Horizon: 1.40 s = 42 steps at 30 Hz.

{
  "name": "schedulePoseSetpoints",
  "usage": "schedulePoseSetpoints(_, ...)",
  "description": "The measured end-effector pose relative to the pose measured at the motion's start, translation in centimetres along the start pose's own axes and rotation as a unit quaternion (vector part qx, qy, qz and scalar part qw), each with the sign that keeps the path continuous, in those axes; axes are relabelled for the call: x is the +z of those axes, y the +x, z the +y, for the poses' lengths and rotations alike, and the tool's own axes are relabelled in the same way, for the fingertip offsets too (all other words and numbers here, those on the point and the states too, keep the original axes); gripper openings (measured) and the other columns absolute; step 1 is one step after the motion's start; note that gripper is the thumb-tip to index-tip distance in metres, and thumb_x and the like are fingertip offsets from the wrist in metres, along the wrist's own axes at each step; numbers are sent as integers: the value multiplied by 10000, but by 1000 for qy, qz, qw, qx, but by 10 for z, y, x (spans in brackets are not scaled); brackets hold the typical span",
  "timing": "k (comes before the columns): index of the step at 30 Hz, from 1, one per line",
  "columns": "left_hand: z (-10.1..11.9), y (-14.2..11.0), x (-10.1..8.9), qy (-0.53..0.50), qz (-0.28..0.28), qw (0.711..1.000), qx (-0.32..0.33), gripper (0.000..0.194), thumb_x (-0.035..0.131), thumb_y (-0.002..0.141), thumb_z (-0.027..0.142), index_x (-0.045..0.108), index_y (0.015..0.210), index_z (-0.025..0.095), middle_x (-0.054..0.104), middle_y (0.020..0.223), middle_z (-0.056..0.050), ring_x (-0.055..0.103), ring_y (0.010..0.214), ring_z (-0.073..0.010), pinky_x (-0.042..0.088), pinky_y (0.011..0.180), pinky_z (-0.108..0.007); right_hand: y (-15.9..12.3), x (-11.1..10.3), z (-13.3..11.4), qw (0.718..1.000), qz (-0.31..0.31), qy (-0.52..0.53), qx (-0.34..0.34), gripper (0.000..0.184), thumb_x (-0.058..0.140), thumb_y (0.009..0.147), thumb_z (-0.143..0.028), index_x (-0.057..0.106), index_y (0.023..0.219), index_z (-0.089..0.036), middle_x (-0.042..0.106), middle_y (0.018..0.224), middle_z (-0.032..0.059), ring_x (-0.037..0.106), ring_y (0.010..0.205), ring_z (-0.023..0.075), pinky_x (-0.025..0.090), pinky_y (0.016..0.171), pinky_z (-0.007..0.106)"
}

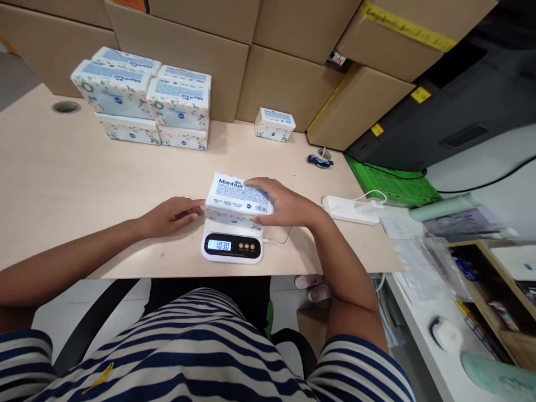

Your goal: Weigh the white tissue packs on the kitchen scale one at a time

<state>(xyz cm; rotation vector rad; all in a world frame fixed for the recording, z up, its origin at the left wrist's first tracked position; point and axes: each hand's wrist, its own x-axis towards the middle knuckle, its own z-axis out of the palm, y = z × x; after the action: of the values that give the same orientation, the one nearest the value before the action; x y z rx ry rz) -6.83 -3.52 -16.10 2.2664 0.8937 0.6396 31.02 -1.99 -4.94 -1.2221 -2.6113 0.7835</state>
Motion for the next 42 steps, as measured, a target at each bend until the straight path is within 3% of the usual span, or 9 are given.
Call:
schedulePoseSetpoints(4,0,-1,-3,11,4,1000,6,481,526,1118,444,727,1545,353,872,1207,-56,761,969,-249,585,953,-443,2,0,4,999,-9,-4,-42,896,815,928,-629,526,1711,-305,465,1836,141,361,1757,412,316,1436,733)
schedulePoseSetpoints(9,-2,-3,-6,1,22,1000,-7,481,552,1124,474,702,1542,289,822,1320,-98,766,994,-238,629,911,-417,-1,13,17,996,78,21,-42,1086,614,845,-1033,535,1705,-374,297,1939,96,102,1846,415,240,1439,771)
schedulePoseSetpoints(12,0,-4,-6,-6,65,996,-63,537,565,1121,532,670,1551,226,754,1427,-144,761,1087,-250,651,875,-391,2,30,44,959,260,107,-30,1134,276,899,-1085,418,1763,-364,351,1909,143,279,1808,386,416,1374,698)
schedulePoseSetpoints(15,-2,-3,-5,-20,117,990,-72,505,577,1130,533,673,1514,220,742,1446,-138,761,1167,-246,665,927,-393,9,47,86,888,444,122,29,1063,222,978,-1002,358,1785,-325,459,1811,198,477,1699,408,515,1278,682)
schedulePoseSetpoints(20,-21,1,-2,11,279,960,-38,453,573,1178,593,695,1391,213,779,1361,-64,774,1042,-192,669,953,-448,12,67,150,828,560,38,-14,989,368,936,-1044,509,1668,-393,517,1682,114,610,1553,411,456,1284,758)
schedulePoseSetpoints(24,-39,4,-1,-5,314,949,-6,441,583,1178,655,620,1447,307,753,1390,-43,777,1055,-190,679,914,-448,7,66,148,815,578,13,-37,914,262,999,-1002,478,1674,-426,501,1702,102,630,1526,392,487,1278,729)
schedulePoseSetpoints(30,-38,2,-1,1,276,961,28,505,604,1165,642,538,1562,338,735,1434,-87,781,998,-196,669,830,-399,7,76,110,832,544,39,-101,1198,19,816,-1131,426,1714,-450,524,1728,103,683,1469,395,615,1165,669)
schedulePoseSetpoints(36,-19,1,-1,114,129,977,124,607,592,1174,563,427,1740,416,546,1769,-118,812,1159,-269,689,817,-392,12,85,86,895,397,70,-190,1163,448,739,-1182,566,1630,-445,634,1665,73,671,1513,423,623,1164,711)
schedulePoseSetpoints(42,-26,0,-2,180,79,969,149,659,515,1198,496,270,1806,569,320,1925,-60,795,1269,-296,707,877,-437,0,82,74,892,404,81,-186,852,561,930,-964,604,1614,-458,645,1672,85,673,1495,419,666,1110,736)
